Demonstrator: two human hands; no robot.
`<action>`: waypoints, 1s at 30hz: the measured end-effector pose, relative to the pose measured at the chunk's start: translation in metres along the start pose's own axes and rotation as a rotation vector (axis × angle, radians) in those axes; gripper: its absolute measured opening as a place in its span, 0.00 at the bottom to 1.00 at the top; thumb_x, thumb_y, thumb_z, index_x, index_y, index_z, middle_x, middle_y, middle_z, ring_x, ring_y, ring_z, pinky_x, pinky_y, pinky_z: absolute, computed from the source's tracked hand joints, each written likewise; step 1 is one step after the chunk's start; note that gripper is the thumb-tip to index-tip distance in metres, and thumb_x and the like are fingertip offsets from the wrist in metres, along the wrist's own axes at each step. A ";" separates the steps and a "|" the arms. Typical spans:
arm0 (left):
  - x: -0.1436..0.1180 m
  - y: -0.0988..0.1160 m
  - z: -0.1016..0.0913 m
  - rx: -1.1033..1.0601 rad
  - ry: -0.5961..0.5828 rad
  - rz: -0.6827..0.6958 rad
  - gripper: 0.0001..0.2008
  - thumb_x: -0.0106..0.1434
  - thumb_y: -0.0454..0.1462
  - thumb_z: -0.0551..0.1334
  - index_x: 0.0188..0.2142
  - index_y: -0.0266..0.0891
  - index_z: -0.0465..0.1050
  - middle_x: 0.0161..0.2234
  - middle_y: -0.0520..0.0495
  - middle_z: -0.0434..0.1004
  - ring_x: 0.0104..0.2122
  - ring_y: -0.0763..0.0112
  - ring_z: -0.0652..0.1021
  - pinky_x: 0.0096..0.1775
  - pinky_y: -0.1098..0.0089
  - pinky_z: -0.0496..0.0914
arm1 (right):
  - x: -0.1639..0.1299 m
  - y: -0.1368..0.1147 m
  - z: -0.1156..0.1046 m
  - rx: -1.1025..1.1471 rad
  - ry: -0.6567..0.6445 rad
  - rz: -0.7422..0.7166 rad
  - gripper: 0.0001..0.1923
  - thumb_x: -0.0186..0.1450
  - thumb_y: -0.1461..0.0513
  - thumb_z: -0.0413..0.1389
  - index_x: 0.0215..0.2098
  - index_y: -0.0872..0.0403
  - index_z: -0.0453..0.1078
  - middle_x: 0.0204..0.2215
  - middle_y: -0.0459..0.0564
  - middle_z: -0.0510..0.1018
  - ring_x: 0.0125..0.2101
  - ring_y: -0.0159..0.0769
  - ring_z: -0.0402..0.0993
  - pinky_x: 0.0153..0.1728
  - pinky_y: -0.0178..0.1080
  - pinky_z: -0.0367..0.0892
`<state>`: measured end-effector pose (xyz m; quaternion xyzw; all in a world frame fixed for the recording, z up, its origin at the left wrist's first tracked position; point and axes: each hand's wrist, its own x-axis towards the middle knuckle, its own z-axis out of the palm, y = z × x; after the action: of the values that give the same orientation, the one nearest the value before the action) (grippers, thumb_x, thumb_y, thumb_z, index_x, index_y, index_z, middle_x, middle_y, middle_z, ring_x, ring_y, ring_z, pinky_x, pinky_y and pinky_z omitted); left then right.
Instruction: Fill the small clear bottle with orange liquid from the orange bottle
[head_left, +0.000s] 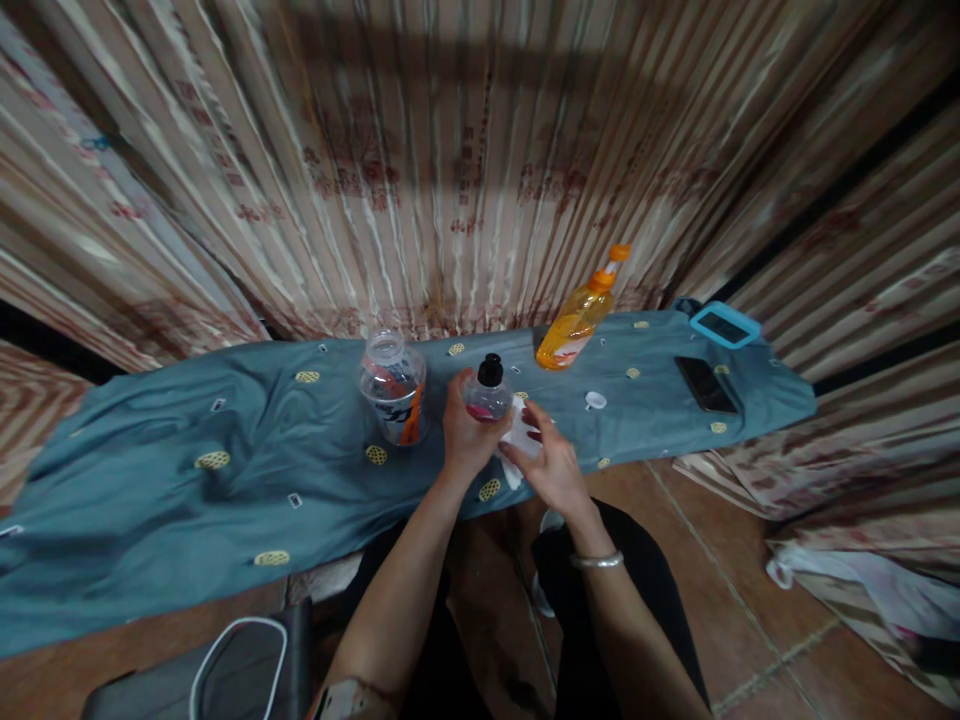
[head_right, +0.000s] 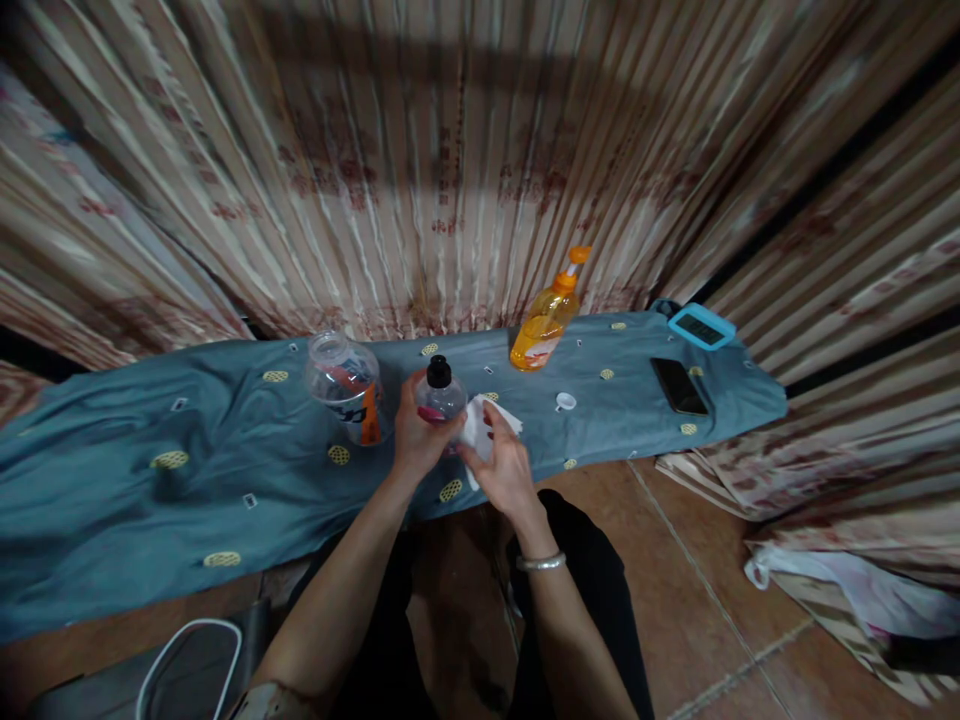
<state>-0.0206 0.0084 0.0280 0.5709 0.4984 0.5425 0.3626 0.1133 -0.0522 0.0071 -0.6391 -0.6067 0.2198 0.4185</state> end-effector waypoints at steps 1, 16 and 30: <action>0.000 -0.001 0.001 0.005 0.003 0.002 0.35 0.44 0.35 0.70 0.53 0.40 0.61 0.52 0.43 0.72 0.52 0.59 0.75 0.54 0.60 0.68 | 0.002 -0.007 0.006 0.024 -0.060 -0.034 0.38 0.58 0.59 0.60 0.65 0.54 0.54 0.58 0.59 0.69 0.55 0.48 0.69 0.54 0.51 0.66; 0.010 -0.011 0.013 -0.041 0.072 0.084 0.46 0.47 0.43 0.72 0.61 0.39 0.52 0.58 0.36 0.66 0.58 0.54 0.69 0.60 0.55 0.62 | 0.050 -0.028 0.019 -0.050 -0.086 -0.058 0.26 0.55 0.67 0.52 0.53 0.55 0.63 0.39 0.56 0.80 0.41 0.50 0.78 0.39 0.44 0.71; -0.016 -0.017 0.079 -0.209 -0.281 0.039 0.44 0.55 0.43 0.67 0.66 0.42 0.46 0.69 0.38 0.48 0.68 0.57 0.54 0.66 0.54 0.50 | 0.072 0.034 -0.050 0.080 0.057 0.039 0.27 0.52 0.53 0.64 0.47 0.55 0.67 0.40 0.54 0.80 0.36 0.45 0.78 0.40 0.45 0.72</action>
<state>0.0551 0.0070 -0.0044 0.6098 0.3725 0.5131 0.4755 0.1844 0.0064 0.0238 -0.6397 -0.5725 0.2337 0.4566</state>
